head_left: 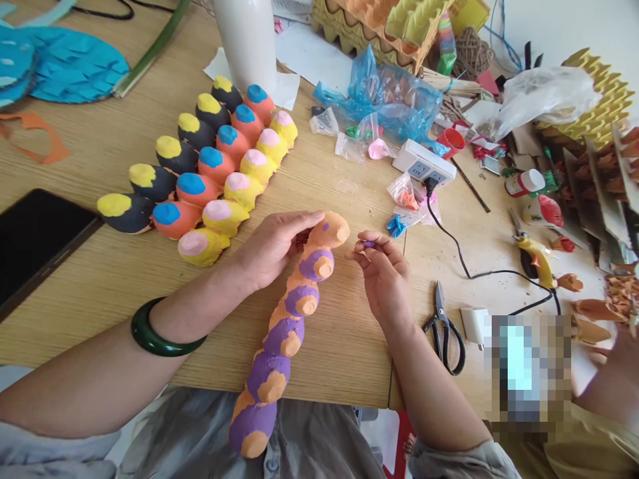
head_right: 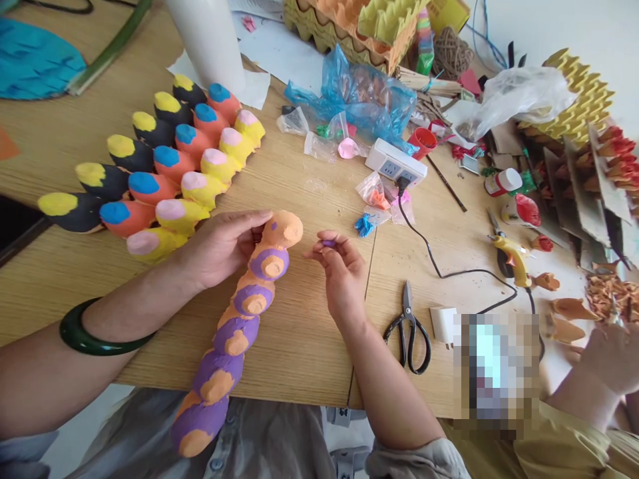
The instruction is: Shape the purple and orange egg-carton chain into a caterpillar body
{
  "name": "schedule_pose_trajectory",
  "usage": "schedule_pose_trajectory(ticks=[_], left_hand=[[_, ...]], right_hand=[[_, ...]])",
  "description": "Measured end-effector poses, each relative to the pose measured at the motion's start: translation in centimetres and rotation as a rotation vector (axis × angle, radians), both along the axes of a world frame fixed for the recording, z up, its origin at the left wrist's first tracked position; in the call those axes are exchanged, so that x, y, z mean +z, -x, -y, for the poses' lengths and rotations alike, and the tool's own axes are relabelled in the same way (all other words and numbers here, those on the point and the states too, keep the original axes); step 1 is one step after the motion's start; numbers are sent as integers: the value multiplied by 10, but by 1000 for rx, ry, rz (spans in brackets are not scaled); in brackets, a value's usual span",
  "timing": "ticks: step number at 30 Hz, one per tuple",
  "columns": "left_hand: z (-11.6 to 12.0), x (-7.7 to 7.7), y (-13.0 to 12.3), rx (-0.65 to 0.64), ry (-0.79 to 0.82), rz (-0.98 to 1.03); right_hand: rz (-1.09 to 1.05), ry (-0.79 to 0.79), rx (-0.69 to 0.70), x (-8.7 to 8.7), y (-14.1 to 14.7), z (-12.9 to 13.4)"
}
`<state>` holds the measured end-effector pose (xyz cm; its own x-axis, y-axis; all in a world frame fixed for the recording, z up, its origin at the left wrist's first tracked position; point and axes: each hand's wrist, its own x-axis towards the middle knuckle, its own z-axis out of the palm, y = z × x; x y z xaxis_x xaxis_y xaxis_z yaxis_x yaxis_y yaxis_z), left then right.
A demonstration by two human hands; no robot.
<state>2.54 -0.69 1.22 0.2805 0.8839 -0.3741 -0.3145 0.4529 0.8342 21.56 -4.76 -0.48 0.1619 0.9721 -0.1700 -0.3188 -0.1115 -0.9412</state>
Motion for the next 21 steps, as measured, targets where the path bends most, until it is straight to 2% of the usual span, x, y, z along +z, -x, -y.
schedule_pose_trajectory(ticks=[8,13,21], left_hand=[[0,-5,-3,-76,10,-24],[1,-6,-5,-87,38,-43],[5,-3,-8,-159,1,-20]], right_hand=[[-112,-7,45,1,-1,-2],[-39,4,28,7,-2,-1],[140,-84,49,11,-7,0]])
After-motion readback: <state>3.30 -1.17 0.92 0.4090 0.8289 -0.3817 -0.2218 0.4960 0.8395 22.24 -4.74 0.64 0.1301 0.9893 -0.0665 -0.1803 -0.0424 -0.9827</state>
